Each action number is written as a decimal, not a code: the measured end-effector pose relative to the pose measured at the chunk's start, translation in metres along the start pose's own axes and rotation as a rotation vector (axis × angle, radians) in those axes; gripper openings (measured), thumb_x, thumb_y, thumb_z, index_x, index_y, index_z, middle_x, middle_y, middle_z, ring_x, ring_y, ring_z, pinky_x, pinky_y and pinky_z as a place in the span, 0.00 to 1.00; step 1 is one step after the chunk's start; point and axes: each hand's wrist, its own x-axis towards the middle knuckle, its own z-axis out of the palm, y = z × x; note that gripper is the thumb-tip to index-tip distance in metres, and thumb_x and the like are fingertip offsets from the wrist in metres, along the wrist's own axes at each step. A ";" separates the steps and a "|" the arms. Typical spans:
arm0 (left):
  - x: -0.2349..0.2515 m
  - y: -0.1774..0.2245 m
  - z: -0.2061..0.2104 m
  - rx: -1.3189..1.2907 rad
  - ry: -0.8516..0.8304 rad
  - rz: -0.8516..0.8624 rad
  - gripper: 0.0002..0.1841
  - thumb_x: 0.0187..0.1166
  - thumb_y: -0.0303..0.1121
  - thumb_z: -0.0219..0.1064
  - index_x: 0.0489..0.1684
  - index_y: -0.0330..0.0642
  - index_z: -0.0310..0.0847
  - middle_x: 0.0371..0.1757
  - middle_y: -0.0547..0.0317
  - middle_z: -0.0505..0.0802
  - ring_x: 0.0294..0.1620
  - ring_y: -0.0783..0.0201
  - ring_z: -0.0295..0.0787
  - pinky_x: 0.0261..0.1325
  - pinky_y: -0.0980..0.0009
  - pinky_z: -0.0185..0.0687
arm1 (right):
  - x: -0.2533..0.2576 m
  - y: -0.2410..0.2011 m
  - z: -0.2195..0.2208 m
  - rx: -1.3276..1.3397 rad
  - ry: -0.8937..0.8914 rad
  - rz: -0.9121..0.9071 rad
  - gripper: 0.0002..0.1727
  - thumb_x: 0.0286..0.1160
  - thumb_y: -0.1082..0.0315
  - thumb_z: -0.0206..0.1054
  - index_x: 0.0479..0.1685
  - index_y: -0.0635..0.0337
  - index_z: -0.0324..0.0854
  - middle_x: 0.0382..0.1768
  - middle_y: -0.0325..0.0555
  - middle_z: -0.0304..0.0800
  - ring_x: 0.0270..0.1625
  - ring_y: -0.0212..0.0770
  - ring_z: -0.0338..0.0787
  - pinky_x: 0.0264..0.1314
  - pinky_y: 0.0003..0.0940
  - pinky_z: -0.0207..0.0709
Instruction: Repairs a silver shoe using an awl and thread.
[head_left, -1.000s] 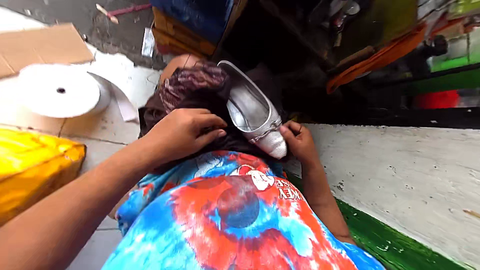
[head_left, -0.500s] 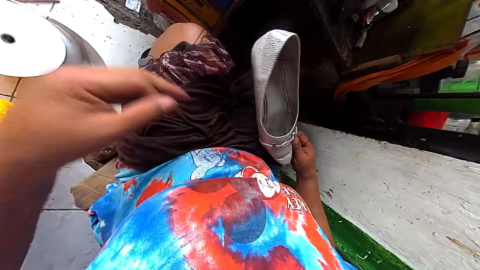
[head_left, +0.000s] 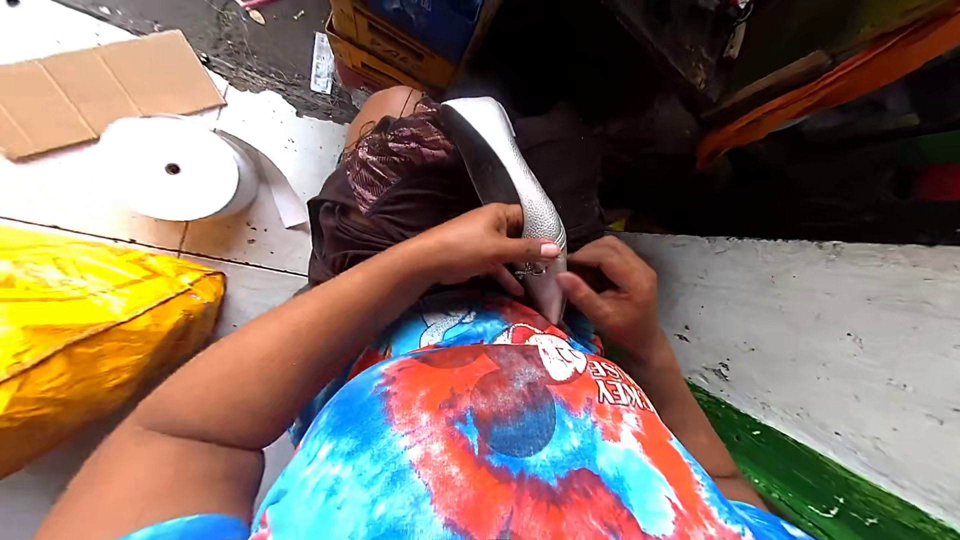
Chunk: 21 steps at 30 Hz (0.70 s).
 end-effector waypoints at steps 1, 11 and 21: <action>0.001 0.000 -0.006 -0.005 -0.033 0.054 0.06 0.85 0.25 0.61 0.53 0.38 0.79 0.43 0.60 0.94 0.41 0.67 0.95 0.42 0.67 0.95 | 0.002 0.003 -0.007 0.080 0.023 0.019 0.12 0.80 0.57 0.71 0.45 0.58 0.89 0.48 0.39 0.87 0.44 0.24 0.87 0.43 0.18 0.84; -0.007 -0.036 -0.054 -0.035 -0.053 0.212 0.12 0.75 0.32 0.71 0.54 0.51 0.84 0.45 0.68 0.97 0.44 0.71 0.95 0.50 0.69 0.93 | -0.012 0.029 0.008 0.216 0.285 0.570 0.28 0.90 0.61 0.58 0.85 0.62 0.62 0.55 0.43 0.83 0.45 0.26 0.86 0.48 0.24 0.83; -0.009 -0.039 -0.056 -0.078 -0.141 0.338 0.12 0.77 0.38 0.75 0.56 0.58 0.89 0.51 0.71 0.97 0.51 0.76 0.93 0.60 0.73 0.89 | -0.010 -0.014 -0.003 0.146 -0.263 0.160 0.21 0.83 0.67 0.62 0.72 0.53 0.86 0.39 0.38 0.86 0.37 0.24 0.82 0.40 0.16 0.78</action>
